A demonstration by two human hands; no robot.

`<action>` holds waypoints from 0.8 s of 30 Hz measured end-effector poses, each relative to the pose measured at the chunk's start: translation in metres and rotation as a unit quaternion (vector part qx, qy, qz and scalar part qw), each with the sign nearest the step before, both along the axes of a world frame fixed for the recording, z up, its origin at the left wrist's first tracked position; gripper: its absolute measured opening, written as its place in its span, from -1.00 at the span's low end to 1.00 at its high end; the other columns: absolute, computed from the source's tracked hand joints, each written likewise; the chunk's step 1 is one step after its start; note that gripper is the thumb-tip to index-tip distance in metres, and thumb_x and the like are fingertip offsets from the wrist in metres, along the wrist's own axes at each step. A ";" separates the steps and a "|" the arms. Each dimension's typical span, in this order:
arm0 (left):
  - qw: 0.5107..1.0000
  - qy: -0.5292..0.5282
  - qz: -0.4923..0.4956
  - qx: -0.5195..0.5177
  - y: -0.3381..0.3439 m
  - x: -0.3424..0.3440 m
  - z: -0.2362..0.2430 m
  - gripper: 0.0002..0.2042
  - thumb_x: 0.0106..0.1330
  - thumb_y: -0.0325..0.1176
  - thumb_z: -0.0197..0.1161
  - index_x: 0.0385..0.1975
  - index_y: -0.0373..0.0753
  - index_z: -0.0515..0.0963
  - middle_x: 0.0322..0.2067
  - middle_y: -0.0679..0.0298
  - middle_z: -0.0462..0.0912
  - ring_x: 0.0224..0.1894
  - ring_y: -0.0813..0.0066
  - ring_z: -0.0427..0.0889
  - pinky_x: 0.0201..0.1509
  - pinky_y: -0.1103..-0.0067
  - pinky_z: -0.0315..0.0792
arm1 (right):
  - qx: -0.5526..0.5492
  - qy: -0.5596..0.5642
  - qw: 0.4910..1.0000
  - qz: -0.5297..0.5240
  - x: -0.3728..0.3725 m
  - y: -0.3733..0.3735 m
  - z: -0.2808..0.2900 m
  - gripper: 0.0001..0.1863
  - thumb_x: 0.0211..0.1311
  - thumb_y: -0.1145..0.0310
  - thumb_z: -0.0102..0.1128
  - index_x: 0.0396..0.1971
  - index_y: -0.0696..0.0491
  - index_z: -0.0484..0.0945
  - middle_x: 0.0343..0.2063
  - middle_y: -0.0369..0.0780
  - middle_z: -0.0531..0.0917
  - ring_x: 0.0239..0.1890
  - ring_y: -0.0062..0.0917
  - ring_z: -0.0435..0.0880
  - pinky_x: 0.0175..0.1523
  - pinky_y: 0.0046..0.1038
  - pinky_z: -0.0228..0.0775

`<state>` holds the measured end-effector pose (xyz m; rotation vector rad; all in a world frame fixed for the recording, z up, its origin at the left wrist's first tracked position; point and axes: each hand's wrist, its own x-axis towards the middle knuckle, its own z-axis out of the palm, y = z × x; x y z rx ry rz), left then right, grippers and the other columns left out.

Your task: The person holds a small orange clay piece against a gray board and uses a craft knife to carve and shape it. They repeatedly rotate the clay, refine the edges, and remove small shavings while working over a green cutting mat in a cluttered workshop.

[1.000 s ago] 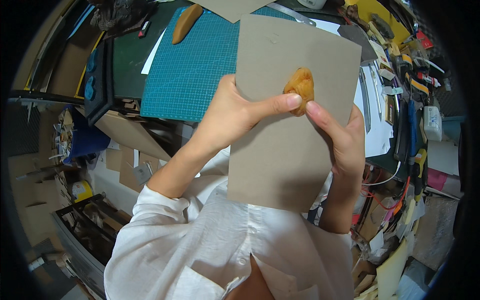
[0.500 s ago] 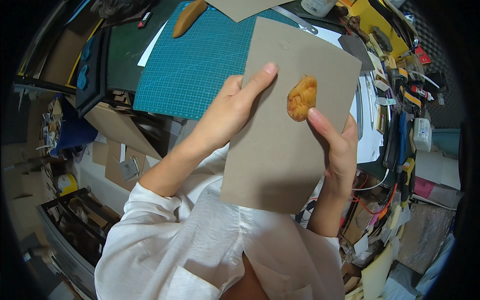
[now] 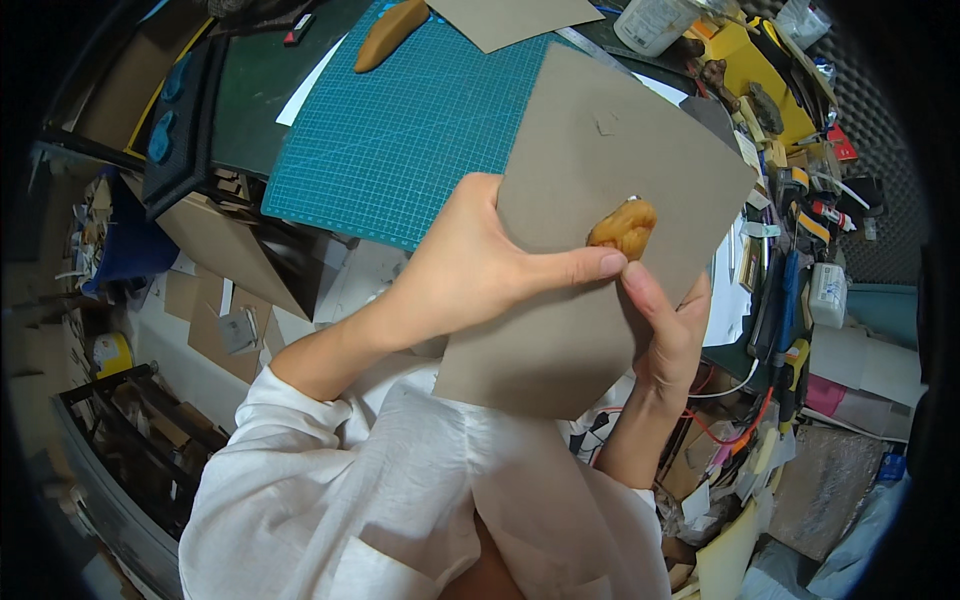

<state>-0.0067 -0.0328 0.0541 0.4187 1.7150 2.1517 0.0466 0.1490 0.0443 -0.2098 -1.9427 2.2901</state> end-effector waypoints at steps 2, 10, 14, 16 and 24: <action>1.000 0.013 0.002 0.011 0.000 0.003 -0.001 -0.67 0.06 -0.41 0.48 -0.20 -0.37 0.58 -0.29 0.22 0.69 -0.28 0.55 0.64 -0.17 0.64 0.52 | -0.007 0.010 1.000 0.011 0.003 0.002 0.000 -0.65 0.02 0.49 0.35 -0.14 0.19 0.54 -0.26 -0.22 0.66 -0.26 -0.59 0.63 -0.10 -0.56 0.46; 0.996 0.086 0.035 0.010 0.000 0.010 -0.004 -0.72 0.08 -0.39 0.44 -0.25 -0.39 0.61 -0.35 0.21 0.71 -0.35 0.59 0.65 -0.25 0.62 0.51 | -0.036 0.038 0.999 0.009 0.008 0.002 0.000 -0.59 -0.01 0.55 0.32 -0.08 0.20 0.50 -0.19 -0.19 0.65 -0.19 -0.54 0.64 -0.01 -0.53 0.43; 0.994 0.100 0.039 0.005 0.001 0.009 -0.006 -0.72 0.08 -0.40 0.44 -0.25 -0.38 0.61 -0.36 0.20 0.72 -0.36 0.58 0.65 -0.25 0.62 0.51 | -0.052 0.025 0.998 0.015 0.008 0.001 0.002 -0.60 0.01 0.57 0.30 -0.08 0.20 0.52 -0.20 -0.19 0.66 -0.20 -0.55 0.64 -0.02 -0.53 0.44; 0.996 0.084 0.033 0.008 0.000 0.008 -0.006 -0.72 0.08 -0.39 0.45 -0.25 -0.38 0.61 -0.35 0.21 0.72 -0.35 0.58 0.65 -0.25 0.63 0.51 | -0.044 0.017 0.999 0.014 0.008 0.001 0.003 -0.62 0.01 0.57 0.30 -0.09 0.20 0.53 -0.21 -0.20 0.66 -0.21 -0.56 0.64 -0.03 -0.53 0.44; 1.000 -0.012 0.009 0.011 -0.009 -0.004 -0.007 -0.68 0.08 -0.36 0.47 -0.22 -0.37 0.60 -0.33 0.24 0.69 -0.32 0.56 0.65 -0.19 0.62 0.53 | 0.056 -0.006 0.998 -0.010 0.002 -0.017 0.016 -0.74 0.07 0.54 0.32 -0.19 0.20 0.56 -0.32 -0.26 0.67 -0.30 -0.63 0.61 -0.16 -0.60 0.43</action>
